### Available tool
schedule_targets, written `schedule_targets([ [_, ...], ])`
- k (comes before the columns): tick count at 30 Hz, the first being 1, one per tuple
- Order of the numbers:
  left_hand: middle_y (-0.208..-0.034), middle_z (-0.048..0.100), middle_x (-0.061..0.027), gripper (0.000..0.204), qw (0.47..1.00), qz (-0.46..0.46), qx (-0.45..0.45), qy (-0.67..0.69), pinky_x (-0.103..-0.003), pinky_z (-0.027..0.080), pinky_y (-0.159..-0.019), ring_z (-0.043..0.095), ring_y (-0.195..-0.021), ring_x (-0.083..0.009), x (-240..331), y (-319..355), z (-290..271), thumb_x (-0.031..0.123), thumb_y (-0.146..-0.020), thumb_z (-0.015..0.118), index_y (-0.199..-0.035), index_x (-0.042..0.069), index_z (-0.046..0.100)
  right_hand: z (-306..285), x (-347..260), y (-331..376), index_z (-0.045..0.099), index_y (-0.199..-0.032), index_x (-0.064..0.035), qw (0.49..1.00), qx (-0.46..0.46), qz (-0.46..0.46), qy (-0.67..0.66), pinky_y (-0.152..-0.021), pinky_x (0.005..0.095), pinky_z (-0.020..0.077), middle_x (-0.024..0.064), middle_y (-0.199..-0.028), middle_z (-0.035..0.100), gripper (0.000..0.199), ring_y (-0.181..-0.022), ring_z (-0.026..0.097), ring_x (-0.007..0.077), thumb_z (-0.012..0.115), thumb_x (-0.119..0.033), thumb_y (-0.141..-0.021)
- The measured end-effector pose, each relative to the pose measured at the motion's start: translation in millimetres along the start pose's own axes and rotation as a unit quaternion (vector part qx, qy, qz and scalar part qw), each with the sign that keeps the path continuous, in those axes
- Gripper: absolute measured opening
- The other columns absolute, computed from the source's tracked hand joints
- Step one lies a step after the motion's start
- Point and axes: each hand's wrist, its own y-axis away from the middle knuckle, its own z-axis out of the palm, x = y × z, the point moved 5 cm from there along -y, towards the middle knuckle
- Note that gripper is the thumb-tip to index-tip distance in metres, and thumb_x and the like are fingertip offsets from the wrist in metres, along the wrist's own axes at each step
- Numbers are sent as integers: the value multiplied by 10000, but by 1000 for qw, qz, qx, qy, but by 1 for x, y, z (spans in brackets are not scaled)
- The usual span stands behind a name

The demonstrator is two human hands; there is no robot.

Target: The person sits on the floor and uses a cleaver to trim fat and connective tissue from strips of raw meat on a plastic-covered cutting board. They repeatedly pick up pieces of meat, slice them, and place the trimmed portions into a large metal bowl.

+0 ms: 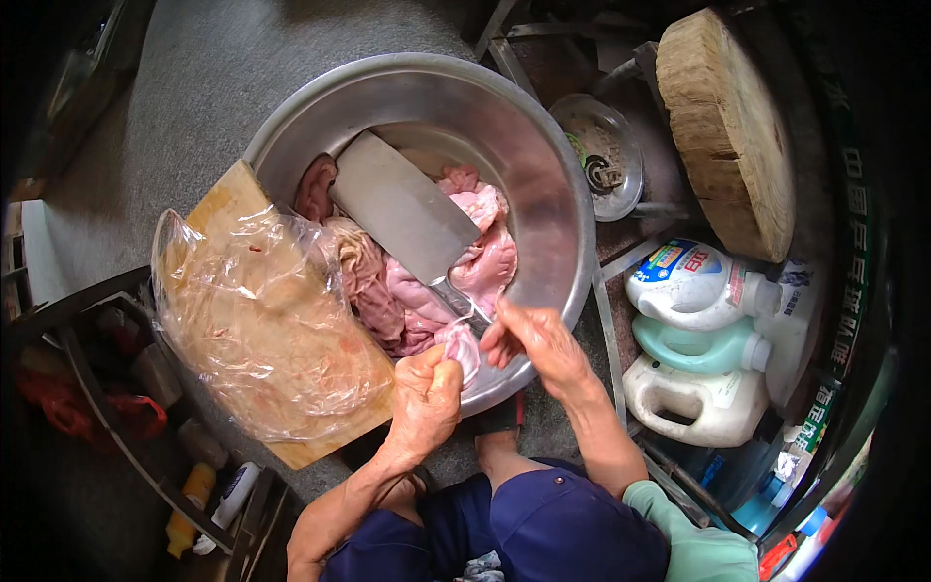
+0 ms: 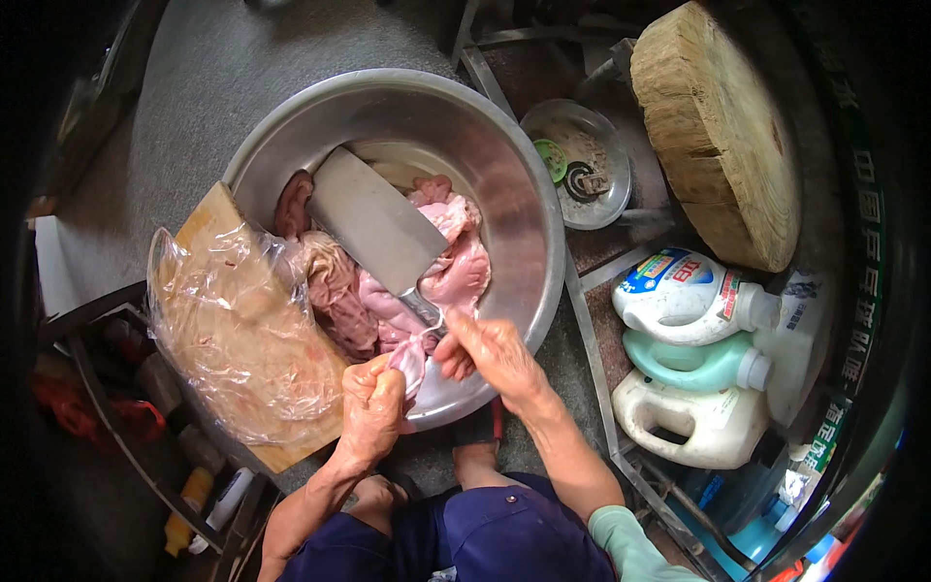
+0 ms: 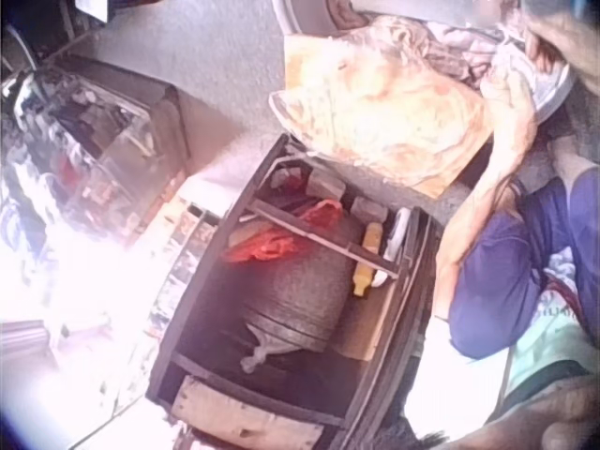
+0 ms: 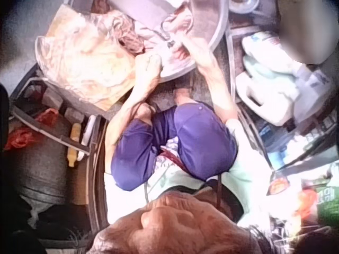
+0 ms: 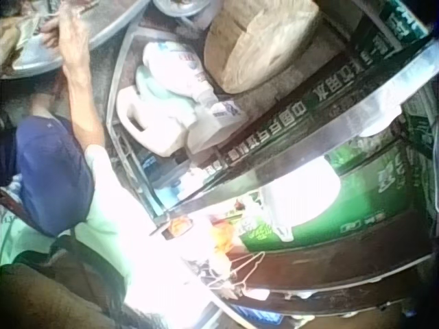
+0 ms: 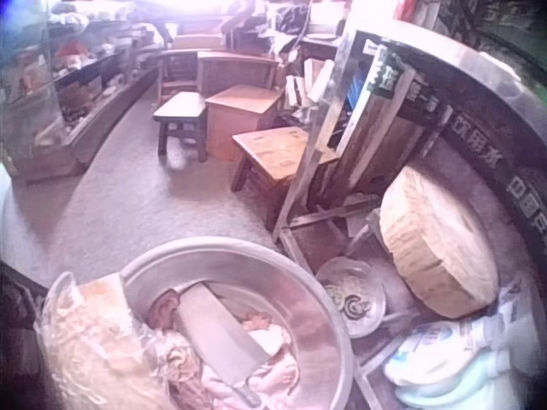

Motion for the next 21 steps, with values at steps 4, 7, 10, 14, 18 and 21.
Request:
schedule_targets([
  [4,-585,505,38,224,1000,24,5,11,-214,353,-366,421,-478,-36,0,-2,3,183,-919,490,-815,50,637,34,7,12,684,-1126,-15,977,-110,38,-179,-828,276,494,50,-1008,689,270,-931,631,114,605,-214,-962],
  [7,-591,509,29,217,999,-6,27,30,-226,357,-373,427,-472,-47,1,2,4,162,-917,486,-806,39,627,41,13,3,654,-1144,10,957,-103,31,-269,-899,312,499,80,-1043,694,259,-964,650,155,629,-93,-908],
  [10,-602,521,8,210,999,-11,30,17,-260,348,-411,437,-458,-74,-6,4,0,82,-895,458,-795,8,627,50,7,0,653,-1108,22,959,-76,7,-274,-922,327,509,95,-1034,699,234,-972,659,171,637,-49,-885],
  [14,-589,516,10,217,999,-3,34,14,-262,354,-431,438,-475,-74,-3,4,0,56,-887,448,-772,9,625,49,-2,0,667,-1031,42,965,-30,-71,-250,-858,328,543,119,-957,711,169,-885,677,176,624,-65,-907],
  [18,-600,531,-2,210,998,51,45,-14,-273,376,-498,443,-537,-76,-3,5,3,18,-868,443,-746,-1,613,47,2,-5,660,-1017,67,975,-8,-114,-193,-820,331,562,142,-924,712,176,-820,692,195,596,-68,-924],
  [21,-608,538,-16,191,996,82,18,-37,-279,385,-541,445,-580,-79,-3,4,4,13,-861,451,-760,-14,612,45,8,-10,656,-1004,75,977,-5,-118,-179,-813,344,577,157,-914,706,176,-808,703,222,579,-61,-922],
])
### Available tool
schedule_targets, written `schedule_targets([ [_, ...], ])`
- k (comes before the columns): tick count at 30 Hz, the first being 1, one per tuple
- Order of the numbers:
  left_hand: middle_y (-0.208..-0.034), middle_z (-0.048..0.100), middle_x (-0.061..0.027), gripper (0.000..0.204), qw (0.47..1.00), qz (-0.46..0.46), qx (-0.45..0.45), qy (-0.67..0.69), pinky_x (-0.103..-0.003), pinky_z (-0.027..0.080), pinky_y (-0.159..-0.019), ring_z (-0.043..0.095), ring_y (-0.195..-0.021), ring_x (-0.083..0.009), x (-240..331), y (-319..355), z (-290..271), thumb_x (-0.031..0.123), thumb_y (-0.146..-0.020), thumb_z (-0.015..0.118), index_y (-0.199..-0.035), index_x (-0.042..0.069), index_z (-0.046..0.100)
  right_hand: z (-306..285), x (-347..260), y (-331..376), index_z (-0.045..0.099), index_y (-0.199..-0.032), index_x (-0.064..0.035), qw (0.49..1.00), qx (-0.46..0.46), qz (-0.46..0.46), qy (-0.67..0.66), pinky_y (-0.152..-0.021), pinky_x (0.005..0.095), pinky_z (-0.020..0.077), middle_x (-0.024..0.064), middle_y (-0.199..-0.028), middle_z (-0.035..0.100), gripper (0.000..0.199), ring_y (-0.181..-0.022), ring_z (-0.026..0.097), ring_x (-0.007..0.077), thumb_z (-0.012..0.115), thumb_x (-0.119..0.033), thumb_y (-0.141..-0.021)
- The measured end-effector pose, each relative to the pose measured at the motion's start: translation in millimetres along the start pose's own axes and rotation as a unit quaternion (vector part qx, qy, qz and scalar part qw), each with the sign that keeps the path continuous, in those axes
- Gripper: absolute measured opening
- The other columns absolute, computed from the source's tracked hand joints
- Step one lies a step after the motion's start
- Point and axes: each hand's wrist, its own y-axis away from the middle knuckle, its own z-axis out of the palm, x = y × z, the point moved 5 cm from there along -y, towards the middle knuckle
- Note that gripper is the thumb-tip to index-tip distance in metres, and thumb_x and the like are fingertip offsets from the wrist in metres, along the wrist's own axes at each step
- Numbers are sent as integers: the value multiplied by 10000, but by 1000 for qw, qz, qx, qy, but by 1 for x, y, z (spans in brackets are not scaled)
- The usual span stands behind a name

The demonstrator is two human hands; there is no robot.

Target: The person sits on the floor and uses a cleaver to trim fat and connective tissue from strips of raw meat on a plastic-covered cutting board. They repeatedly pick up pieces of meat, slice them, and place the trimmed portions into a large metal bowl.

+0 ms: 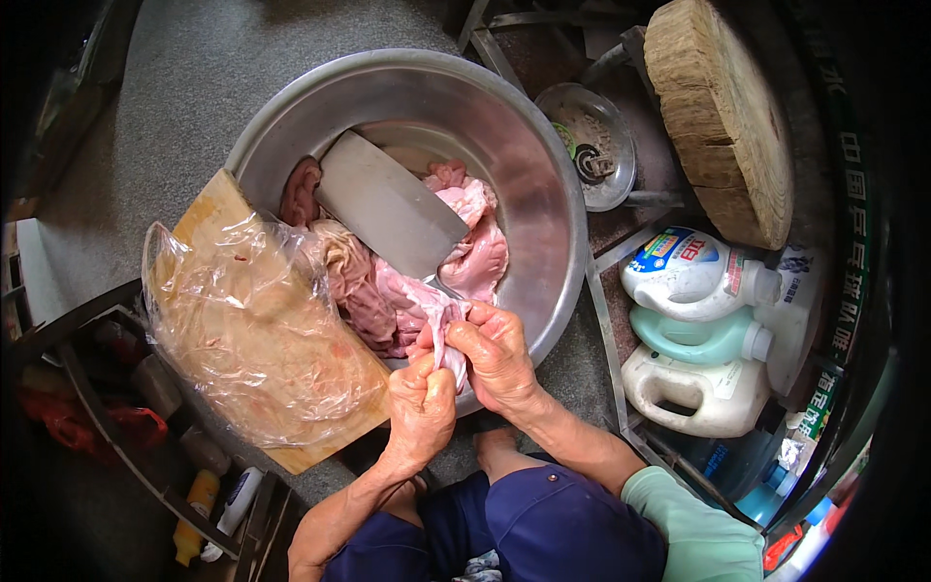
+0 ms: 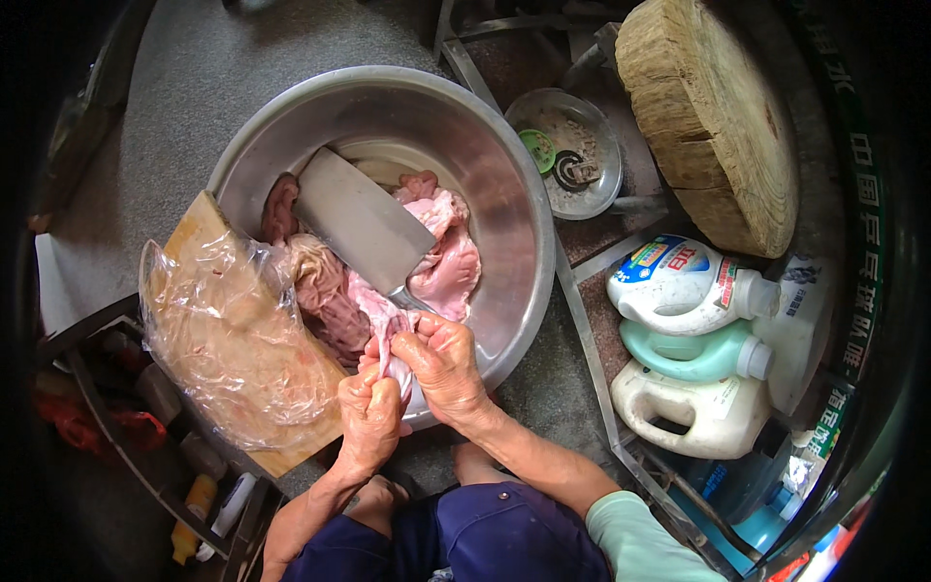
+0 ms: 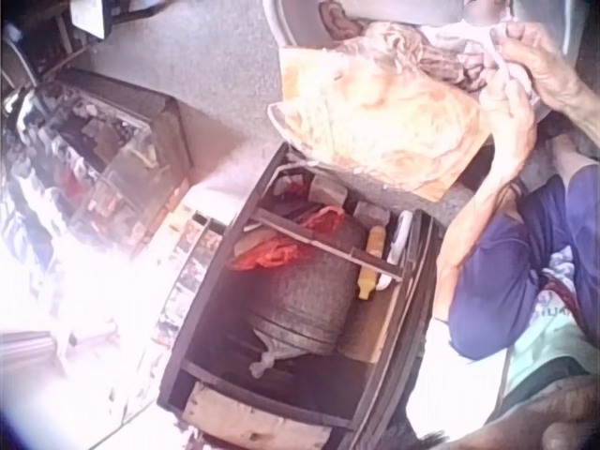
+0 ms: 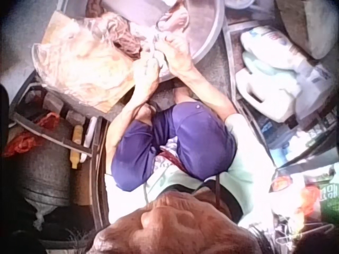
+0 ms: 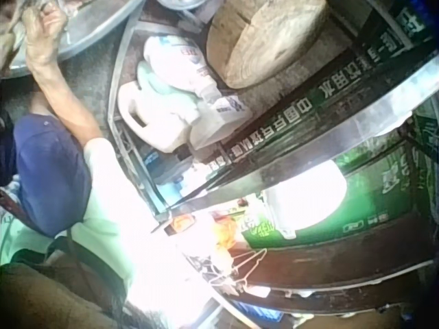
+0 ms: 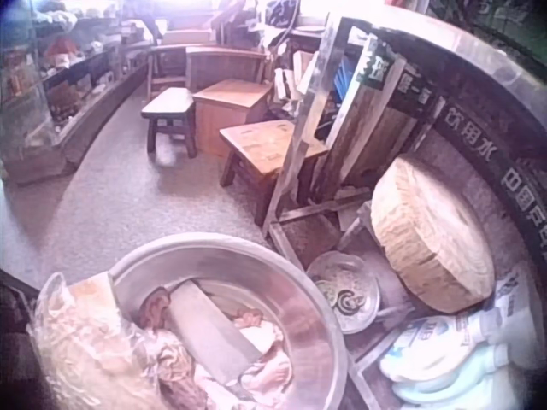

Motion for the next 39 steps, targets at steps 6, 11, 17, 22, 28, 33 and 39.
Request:
schedule_targets([
  [6,-617,527,-22,192,998,-57,-2,-11,-278,391,-551,456,-602,-80,-3,-1,-5,27,-865,458,-788,-20,628,7,5,-7,608,-1017,46,977,-26,88,-195,-840,380,576,175,-962,693,144,-872,697,251,560,-47,-919],
  [11,-657,545,-34,197,999,-44,-8,-6,-257,418,-609,478,-650,-76,4,-2,-9,0,-873,445,-837,-28,636,8,8,-7,578,-1092,50,958,-112,146,-219,-962,409,528,188,-1023,671,211,-977,676,276,567,-25,-895],
  [17,-648,576,-31,167,999,-26,4,-35,-295,429,-573,511,-613,-103,-2,3,-6,0,-867,478,-791,-7,626,12,11,-10,519,-1217,13,954,-134,134,-232,-917,375,548,175,-1053,669,340,-944,682,233,577,-1,-882],
  [22,-567,495,-69,169,999,-21,-13,-44,-312,394,-501,476,-516,-114,-11,2,-6,28,-851,487,-722,16,596,9,10,-11,493,-1300,38,972,-94,104,-188,-911,345,553,176,-1059,660,408,-922,694,247,578,-38,-908],
  [28,-555,474,-37,197,995,4,-10,-95,-291,366,-444,442,-461,-99,-13,2,-3,39,-851,462,-682,17,560,8,13,-14,472,-1338,24,978,-66,92,-176,-821,320,570,223,-1099,657,435,-851,695,214,601,-74,-934],
  [33,-583,488,25,227,997,-13,-6,-75,-256,334,-456,417,-500,-58,-15,3,-4,36,-854,433,-659,29,550,10,10,-18,504,-1278,38,970,-57,95,-218,-747,314,579,159,-1026,681,369,-799,696,221,606,-60,-938],
  [39,-707,530,-35,244,998,-18,-52,-44,-300,403,-592,462,-641,-117,17,-5,-9,-26,-812,418,-941,-13,625,14,-37,-3,460,-1295,34,998,42,-46,20,-828,269,540,153,-1013,695,431,-875,679,150,613,50,-893],
])
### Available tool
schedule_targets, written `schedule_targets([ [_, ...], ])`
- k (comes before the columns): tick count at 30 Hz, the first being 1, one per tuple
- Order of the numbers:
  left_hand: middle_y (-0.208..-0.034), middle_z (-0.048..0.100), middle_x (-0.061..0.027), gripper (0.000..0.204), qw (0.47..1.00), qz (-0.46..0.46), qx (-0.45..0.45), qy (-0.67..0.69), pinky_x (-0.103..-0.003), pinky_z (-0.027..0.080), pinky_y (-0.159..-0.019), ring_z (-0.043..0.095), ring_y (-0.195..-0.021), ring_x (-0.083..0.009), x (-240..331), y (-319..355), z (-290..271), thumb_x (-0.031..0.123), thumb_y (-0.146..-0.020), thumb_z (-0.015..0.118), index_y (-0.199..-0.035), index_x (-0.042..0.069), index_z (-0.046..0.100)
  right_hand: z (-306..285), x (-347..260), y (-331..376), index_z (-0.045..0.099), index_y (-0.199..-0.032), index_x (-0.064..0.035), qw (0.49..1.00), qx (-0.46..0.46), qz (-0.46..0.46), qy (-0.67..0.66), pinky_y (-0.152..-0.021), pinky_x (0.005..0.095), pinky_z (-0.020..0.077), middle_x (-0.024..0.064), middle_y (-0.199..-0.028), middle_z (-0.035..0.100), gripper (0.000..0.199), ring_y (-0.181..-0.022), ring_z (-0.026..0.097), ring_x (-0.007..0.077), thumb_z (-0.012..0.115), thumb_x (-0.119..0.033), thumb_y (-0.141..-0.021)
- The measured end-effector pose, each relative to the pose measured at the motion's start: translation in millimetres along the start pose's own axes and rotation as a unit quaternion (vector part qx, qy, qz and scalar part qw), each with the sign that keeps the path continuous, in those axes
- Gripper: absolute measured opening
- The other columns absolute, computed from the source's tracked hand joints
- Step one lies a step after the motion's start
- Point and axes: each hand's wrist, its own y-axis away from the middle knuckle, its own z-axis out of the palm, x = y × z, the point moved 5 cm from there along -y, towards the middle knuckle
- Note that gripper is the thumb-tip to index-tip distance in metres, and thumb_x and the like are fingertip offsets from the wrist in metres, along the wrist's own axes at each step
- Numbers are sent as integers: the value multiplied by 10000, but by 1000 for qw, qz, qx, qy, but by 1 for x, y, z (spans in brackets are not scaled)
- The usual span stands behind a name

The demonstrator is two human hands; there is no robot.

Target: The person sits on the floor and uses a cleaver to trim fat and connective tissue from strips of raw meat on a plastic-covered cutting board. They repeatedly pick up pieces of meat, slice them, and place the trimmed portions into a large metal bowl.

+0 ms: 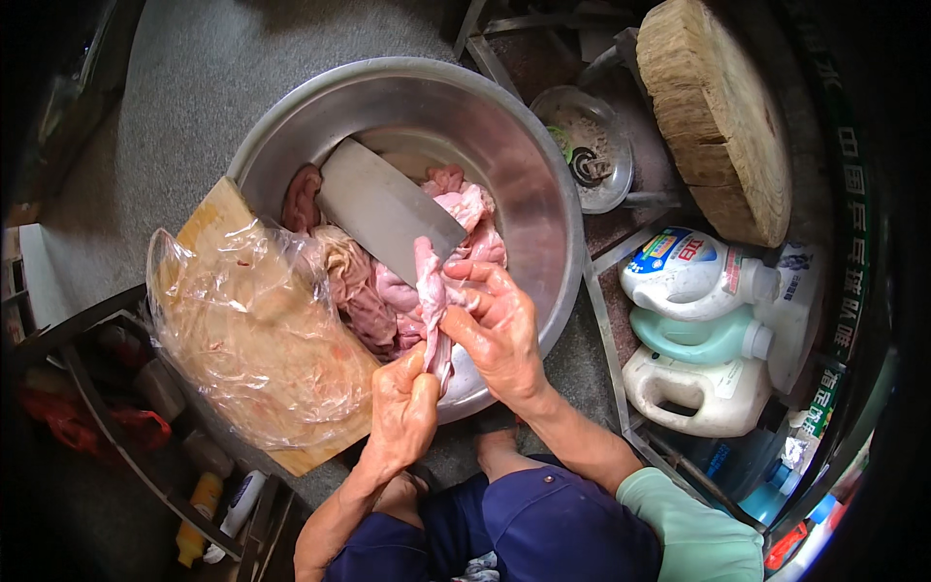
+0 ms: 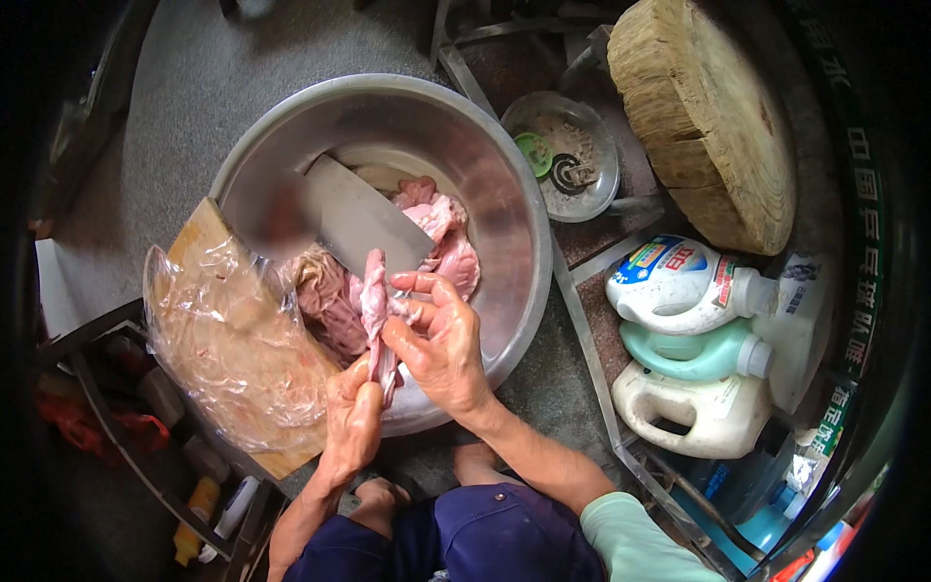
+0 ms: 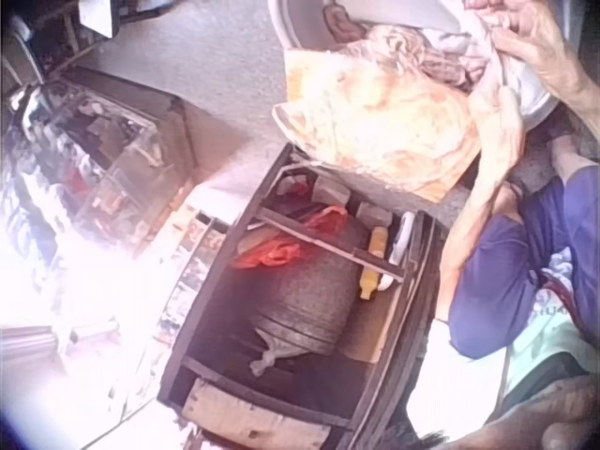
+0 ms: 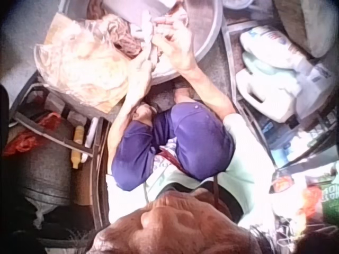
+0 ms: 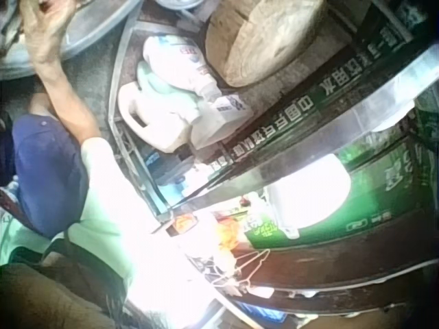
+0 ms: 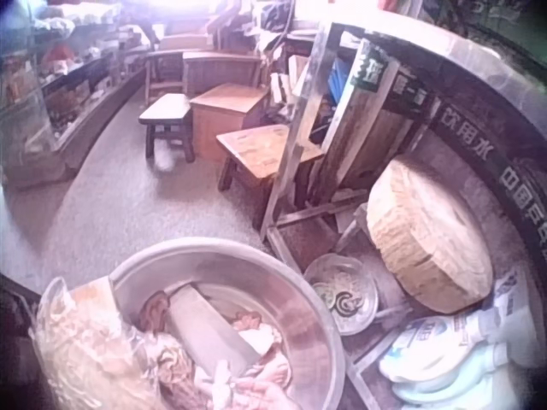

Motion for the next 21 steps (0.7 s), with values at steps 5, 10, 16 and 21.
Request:
schedule_targets([
  [5,-874,626,-83,291,982,174,13,-73,-335,468,-725,576,-774,-210,-6,-1,-11,72,-782,563,-1052,-28,600,1,-7,10,446,-1324,60,977,71,-117,163,-852,235,500,102,-1011,706,514,-940,641,109,674,12,-866],
  [10,-856,595,-23,296,996,86,-22,-24,-271,458,-702,539,-785,-103,-1,-18,-9,39,-854,578,-1146,-5,584,9,-9,18,462,-1334,68,983,68,-99,137,-942,258,468,83,-1096,695,570,-1006,608,93,732,-14,-838],
  [16,-654,471,-1,215,997,58,47,14,-261,368,-533,422,-590,-82,-10,-13,-7,21,-955,441,-1119,-9,576,10,6,11,424,-1391,66,997,-22,-18,77,-869,250,501,140,-1089,688,581,-958,620,114,637,9,-853],
  [21,-650,506,-25,201,998,39,41,28,-282,378,-531,434,-574,-94,-11,-12,-4,34,-952,440,-1072,-6,596,11,26,5,467,-1374,21,984,-96,97,-110,-949,310,494,157,-1113,675,458,-1014,633,144,538,-9,-922],
])
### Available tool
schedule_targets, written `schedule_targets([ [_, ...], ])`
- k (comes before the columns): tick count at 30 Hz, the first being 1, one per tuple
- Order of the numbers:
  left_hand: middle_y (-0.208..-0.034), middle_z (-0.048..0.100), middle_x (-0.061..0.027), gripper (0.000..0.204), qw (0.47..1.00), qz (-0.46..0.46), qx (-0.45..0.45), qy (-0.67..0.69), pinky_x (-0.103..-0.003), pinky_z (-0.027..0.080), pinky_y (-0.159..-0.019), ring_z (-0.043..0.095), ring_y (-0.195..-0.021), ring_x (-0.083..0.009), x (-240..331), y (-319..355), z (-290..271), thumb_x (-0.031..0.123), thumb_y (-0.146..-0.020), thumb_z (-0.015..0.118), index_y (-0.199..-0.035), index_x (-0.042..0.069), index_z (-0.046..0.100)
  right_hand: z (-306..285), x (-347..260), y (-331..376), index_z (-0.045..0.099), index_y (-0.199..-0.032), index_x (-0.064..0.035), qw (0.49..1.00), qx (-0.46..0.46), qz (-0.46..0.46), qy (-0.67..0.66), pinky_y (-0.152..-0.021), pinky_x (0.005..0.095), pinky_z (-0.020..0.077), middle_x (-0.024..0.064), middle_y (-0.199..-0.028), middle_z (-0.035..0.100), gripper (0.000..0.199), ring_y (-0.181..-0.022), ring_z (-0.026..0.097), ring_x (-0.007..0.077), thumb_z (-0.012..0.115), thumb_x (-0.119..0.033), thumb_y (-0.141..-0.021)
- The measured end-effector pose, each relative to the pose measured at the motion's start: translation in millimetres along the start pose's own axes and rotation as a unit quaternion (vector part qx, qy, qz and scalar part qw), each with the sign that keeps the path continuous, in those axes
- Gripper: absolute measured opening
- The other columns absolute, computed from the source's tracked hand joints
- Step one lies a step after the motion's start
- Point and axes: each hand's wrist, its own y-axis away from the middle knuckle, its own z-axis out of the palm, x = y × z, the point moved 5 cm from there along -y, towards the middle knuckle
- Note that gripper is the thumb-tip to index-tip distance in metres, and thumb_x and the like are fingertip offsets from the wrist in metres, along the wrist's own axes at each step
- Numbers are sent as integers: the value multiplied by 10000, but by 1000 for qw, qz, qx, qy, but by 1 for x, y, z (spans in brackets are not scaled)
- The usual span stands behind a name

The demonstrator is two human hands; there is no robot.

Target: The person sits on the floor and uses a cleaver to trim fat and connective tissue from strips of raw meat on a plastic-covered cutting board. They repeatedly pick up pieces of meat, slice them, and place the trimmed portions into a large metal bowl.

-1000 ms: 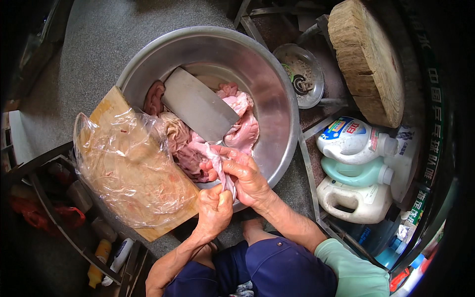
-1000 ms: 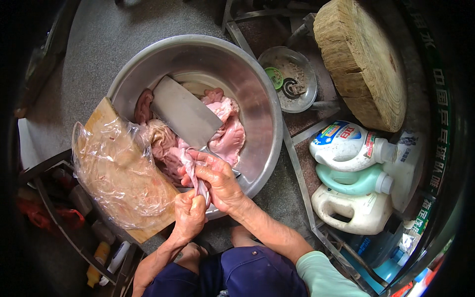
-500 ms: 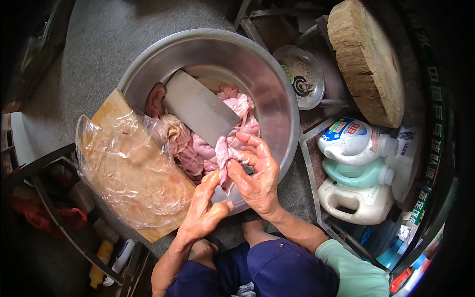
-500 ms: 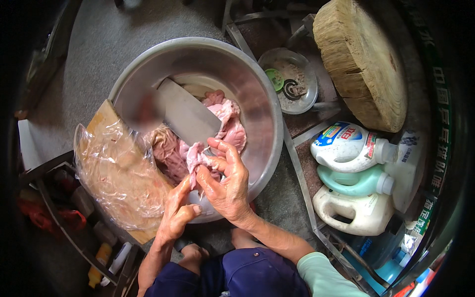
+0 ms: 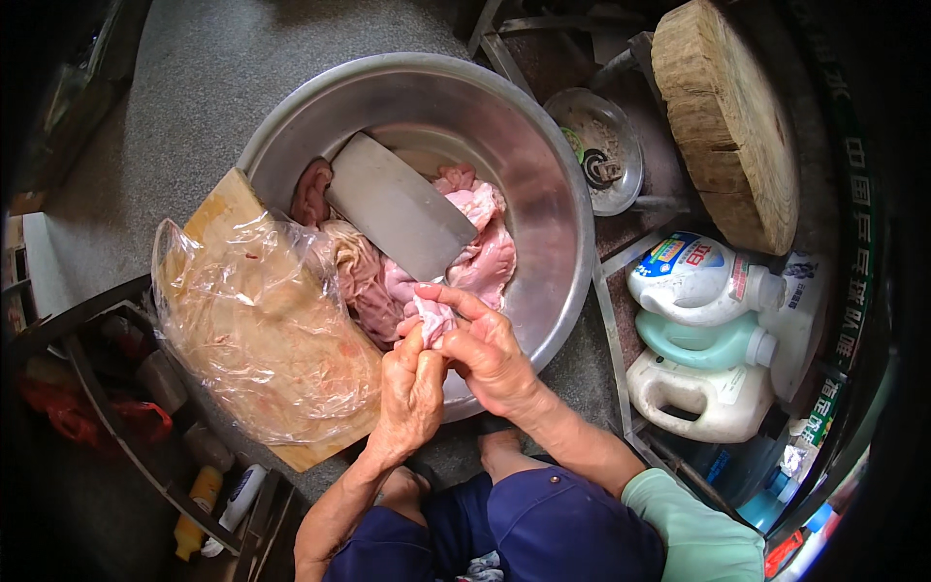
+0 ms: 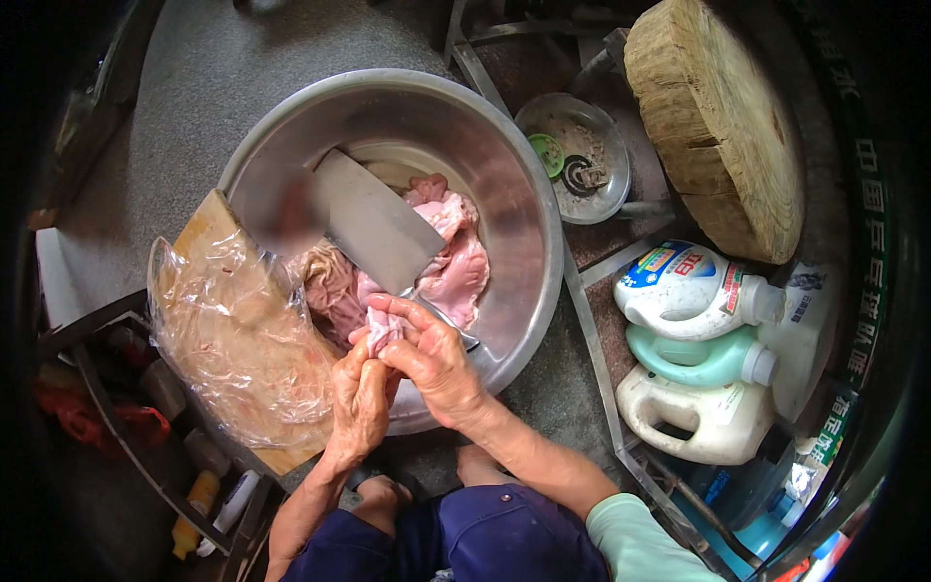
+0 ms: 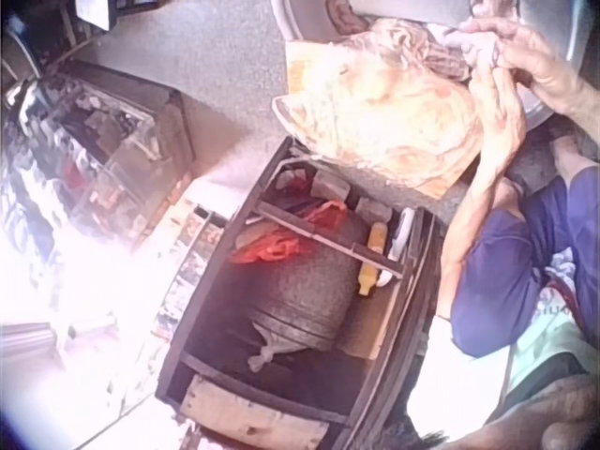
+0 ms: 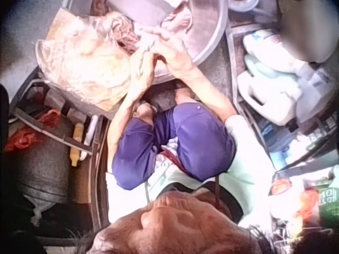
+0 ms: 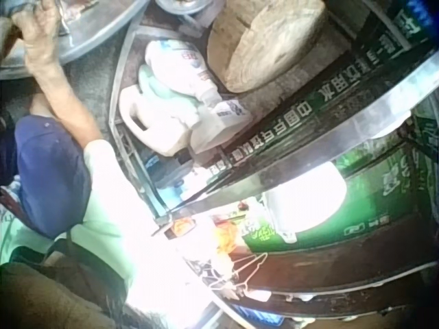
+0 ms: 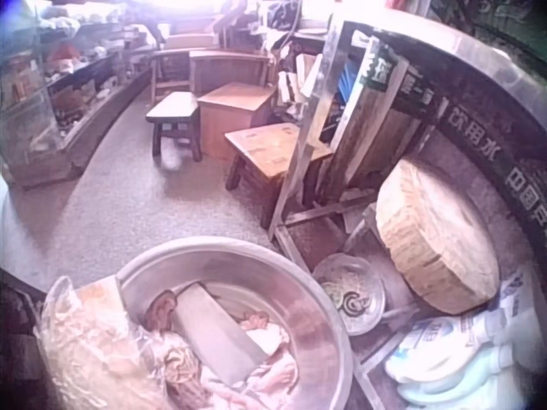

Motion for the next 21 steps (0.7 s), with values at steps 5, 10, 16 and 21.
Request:
schedule_targets([
  [5,-675,556,-27,182,998,-38,35,43,-280,405,-570,472,-621,-94,-13,1,-1,38,-928,460,-899,-4,636,-2,5,-6,570,-1224,16,991,26,-96,88,-831,275,548,138,-1024,700,309,-871,683,143,527,13,-918],
  [10,-683,574,-10,176,998,34,56,12,-272,412,-582,477,-641,-78,-6,4,4,24,-911,478,-825,-11,627,-12,9,-8,570,-1241,9,996,30,-44,70,-842,276,549,146,-1021,705,312,-889,689,150,560,-12,-930],
  [16,-663,584,-10,189,997,-15,59,53,-276,428,-587,486,-620,-69,-12,3,-1,14,-910,481,-828,-20,647,4,0,-5,561,-1242,30,999,9,15,-32,-846,279,545,141,-959,714,324,-891,690,147,586,-34,-925],
  [21,-718,603,2,187,997,70,42,10,-224,399,-563,512,-627,-55,1,4,11,100,-942,511,-888,12,667,-5,13,-7,532,-1244,34,999,-29,6,27,-796,291,553,154,-935,707,330,-843,689,179,563,-41,-925],
])
